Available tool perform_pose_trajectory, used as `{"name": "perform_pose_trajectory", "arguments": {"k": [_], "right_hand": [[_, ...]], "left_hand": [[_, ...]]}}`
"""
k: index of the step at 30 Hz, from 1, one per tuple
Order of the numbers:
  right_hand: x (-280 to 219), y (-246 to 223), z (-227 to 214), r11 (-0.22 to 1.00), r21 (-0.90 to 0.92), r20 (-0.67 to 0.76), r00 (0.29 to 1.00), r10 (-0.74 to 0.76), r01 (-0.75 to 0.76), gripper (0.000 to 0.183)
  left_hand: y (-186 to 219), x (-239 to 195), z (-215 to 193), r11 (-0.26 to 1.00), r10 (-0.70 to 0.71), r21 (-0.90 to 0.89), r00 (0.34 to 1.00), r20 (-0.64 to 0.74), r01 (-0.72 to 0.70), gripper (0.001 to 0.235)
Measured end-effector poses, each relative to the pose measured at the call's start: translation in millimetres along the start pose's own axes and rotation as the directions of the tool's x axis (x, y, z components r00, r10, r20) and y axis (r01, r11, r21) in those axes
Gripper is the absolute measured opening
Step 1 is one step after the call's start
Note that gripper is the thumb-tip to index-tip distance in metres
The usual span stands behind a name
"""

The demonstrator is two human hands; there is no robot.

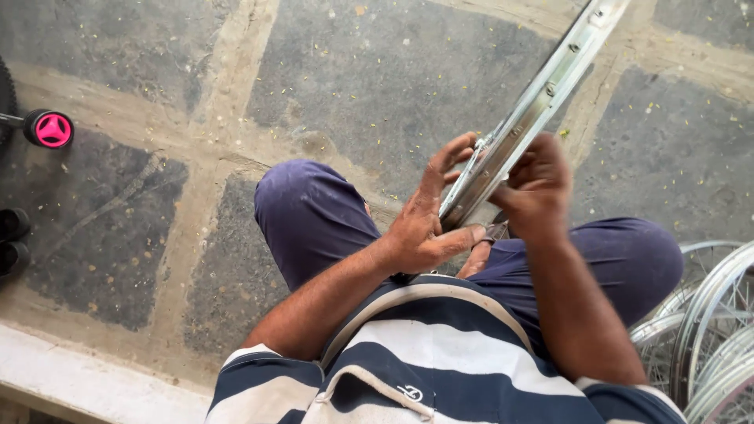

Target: The person sits on the floor and repeatedly rubs a small white block along the inner rim of a bicycle wheel. They rotate the wheel periodically to access different sections of the rim.

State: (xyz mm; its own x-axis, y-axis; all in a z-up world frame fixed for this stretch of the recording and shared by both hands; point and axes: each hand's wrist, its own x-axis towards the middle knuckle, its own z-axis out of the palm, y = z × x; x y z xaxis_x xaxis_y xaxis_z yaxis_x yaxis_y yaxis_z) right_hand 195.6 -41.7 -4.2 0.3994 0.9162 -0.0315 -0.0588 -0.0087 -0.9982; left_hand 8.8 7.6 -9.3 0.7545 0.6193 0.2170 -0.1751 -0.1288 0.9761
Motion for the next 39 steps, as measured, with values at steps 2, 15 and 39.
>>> {"name": "perform_pose_trajectory", "arguments": {"k": [2,15,39], "right_hand": [[-7,5,3,0.999,0.032,0.089,0.996,-0.03,0.027,0.031],[-6,36,-7,0.956,0.033,0.013,0.957,-0.291,0.291,0.035],[-3,23,1,0.895,-0.4,-0.05,0.97,-0.237,0.198,0.024]], "left_hand": [[0,-2,2,0.999,0.007,-0.047,1.0,0.013,-0.006,0.1],[-5,2,1,0.996,-0.035,-0.085,0.999,0.033,0.038,0.102],[-5,0,8,0.998,-0.05,-0.031,0.998,0.043,0.051,0.103]]}}
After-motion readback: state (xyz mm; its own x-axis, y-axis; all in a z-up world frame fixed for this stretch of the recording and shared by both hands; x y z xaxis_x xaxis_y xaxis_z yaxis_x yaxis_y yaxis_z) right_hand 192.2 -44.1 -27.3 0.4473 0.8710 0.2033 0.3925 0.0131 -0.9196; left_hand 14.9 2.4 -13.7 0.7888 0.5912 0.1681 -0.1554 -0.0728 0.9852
